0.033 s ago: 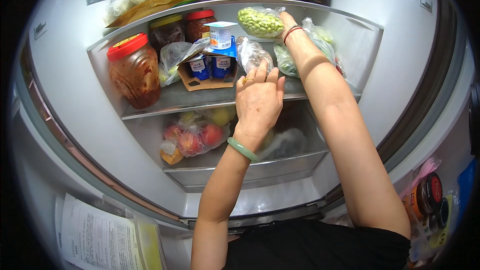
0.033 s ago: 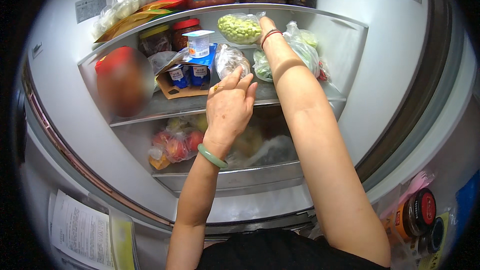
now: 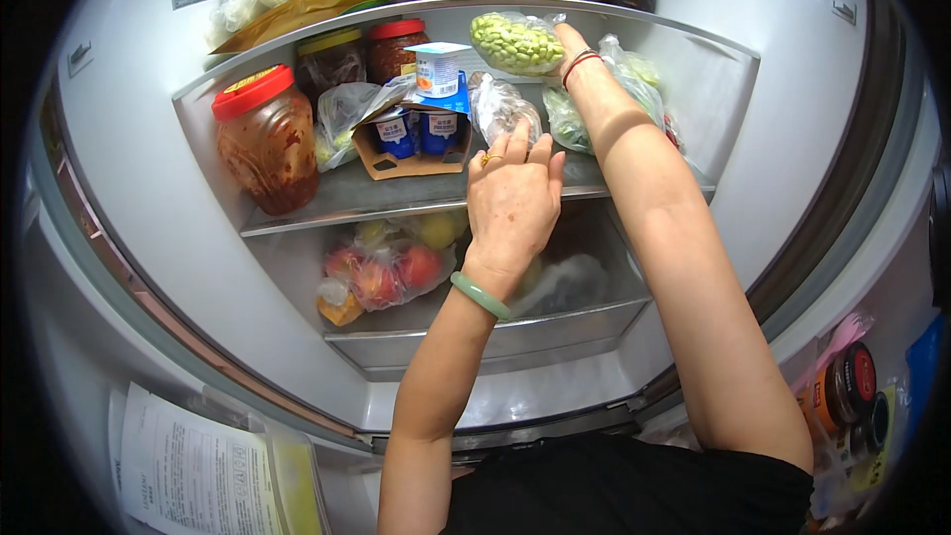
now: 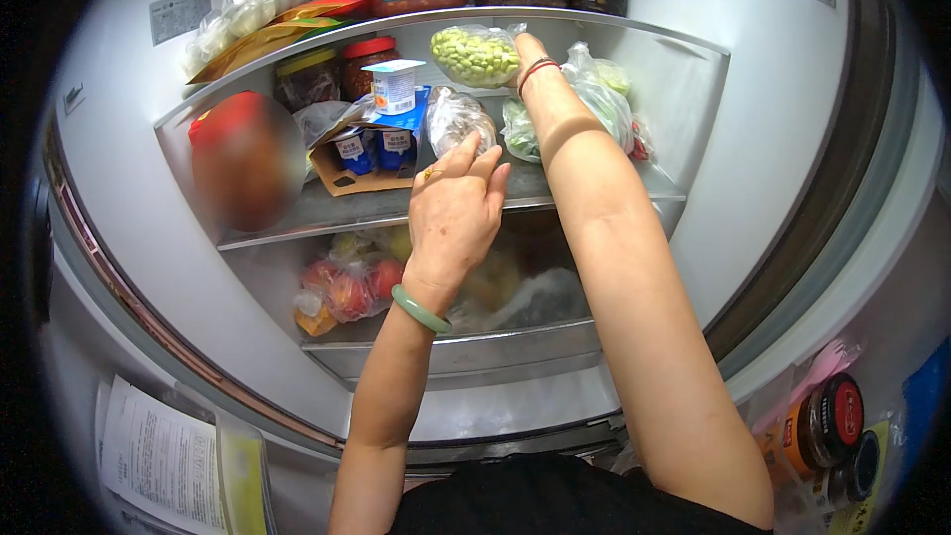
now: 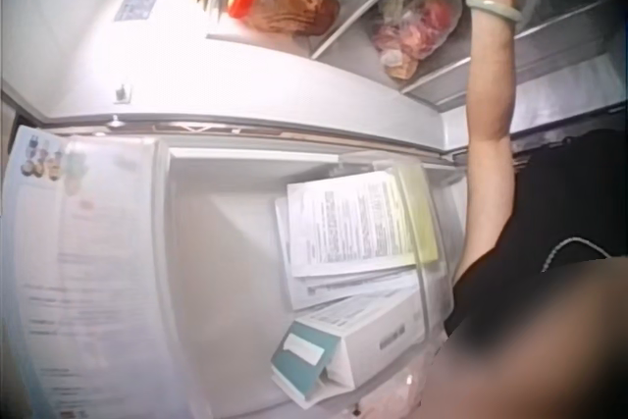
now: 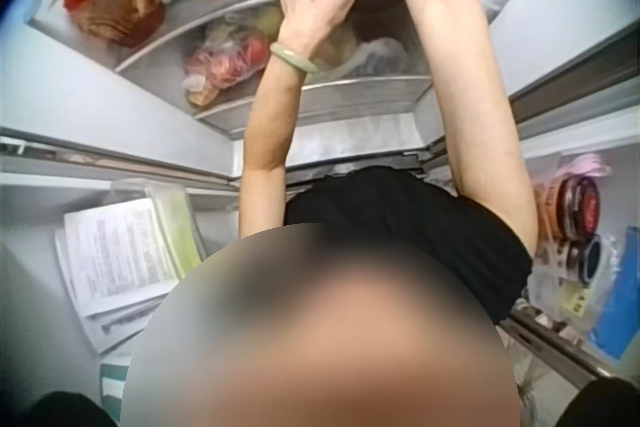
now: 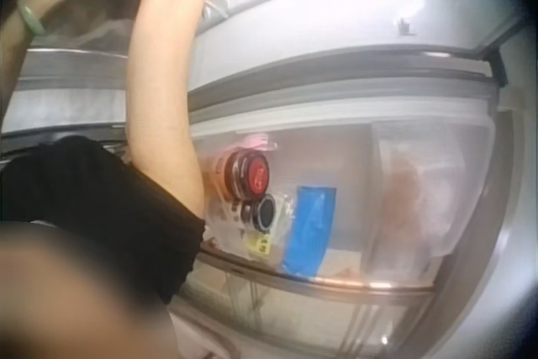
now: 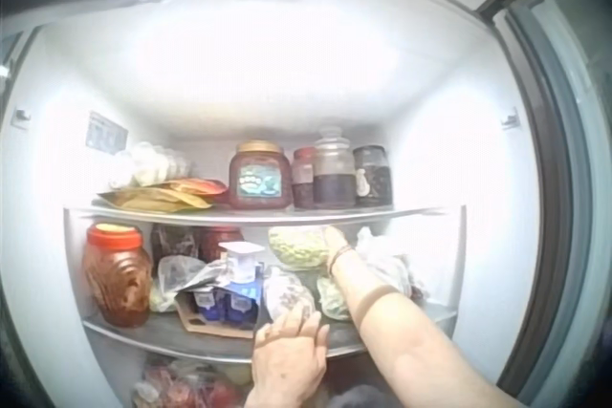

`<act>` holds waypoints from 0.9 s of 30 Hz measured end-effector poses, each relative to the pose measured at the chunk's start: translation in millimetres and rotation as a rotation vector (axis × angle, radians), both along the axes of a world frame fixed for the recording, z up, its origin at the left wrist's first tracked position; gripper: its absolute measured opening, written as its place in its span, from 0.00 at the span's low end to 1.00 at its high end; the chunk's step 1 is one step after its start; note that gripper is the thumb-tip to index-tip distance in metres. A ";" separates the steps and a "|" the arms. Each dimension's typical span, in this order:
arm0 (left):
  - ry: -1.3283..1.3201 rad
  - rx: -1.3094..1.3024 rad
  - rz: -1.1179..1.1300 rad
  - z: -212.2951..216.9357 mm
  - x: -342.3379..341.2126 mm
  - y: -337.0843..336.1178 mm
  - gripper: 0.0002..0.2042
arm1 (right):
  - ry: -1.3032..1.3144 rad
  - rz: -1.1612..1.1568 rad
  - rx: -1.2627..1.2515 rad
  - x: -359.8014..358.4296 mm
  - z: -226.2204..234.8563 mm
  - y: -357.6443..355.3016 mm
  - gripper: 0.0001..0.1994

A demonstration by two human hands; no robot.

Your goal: The person organizes food items in a kitchen. They unwrap a bowl of white food and place it on the counter, then open a refrigerator to rearrange various items including fruits, vegetables, and dairy products. Finally, they place a bag of leafy greens on the counter and retrieve a yellow colander from a shelf.

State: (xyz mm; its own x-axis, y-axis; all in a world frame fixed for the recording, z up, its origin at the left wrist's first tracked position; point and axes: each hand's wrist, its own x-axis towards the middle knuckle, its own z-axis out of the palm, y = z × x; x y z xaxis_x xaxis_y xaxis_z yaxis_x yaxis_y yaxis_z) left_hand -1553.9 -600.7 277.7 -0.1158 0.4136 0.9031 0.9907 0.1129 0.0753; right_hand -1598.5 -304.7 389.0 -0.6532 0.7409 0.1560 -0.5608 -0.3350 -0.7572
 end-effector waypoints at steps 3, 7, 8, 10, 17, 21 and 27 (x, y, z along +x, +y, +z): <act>-0.001 0.001 0.006 -0.1 -0.6 -0.6 0.13 | -0.048 0.018 0.062 9.4 1.4 -19.2 0.17; 0.002 0.011 -0.008 -0.3 1.2 2.6 0.14 | -0.028 0.043 0.140 6.7 -2.1 10.4 0.18; 0.004 0.008 -0.001 -1.1 -0.3 2.3 0.14 | -0.034 0.031 0.139 4.6 -2.4 4.4 0.18; 0.007 -0.005 0.024 -2.4 -5.1 -1.2 0.14 | -0.043 0.018 0.137 -1.9 -1.7 -16.3 0.18; 0.046 0.030 0.025 2.2 3.5 0.8 0.19 | 0.057 -0.118 -0.042 -27.3 -9.2 58.4 0.14; 0.068 0.012 0.024 2.7 -1.7 -0.3 0.20 | 0.044 -0.316 -0.097 -27.3 -12.9 35.9 0.11; 0.066 -0.001 -0.053 6.3 -1.3 6.8 0.22 | -0.134 -0.363 0.144 -28.3 -20.2 21.0 0.12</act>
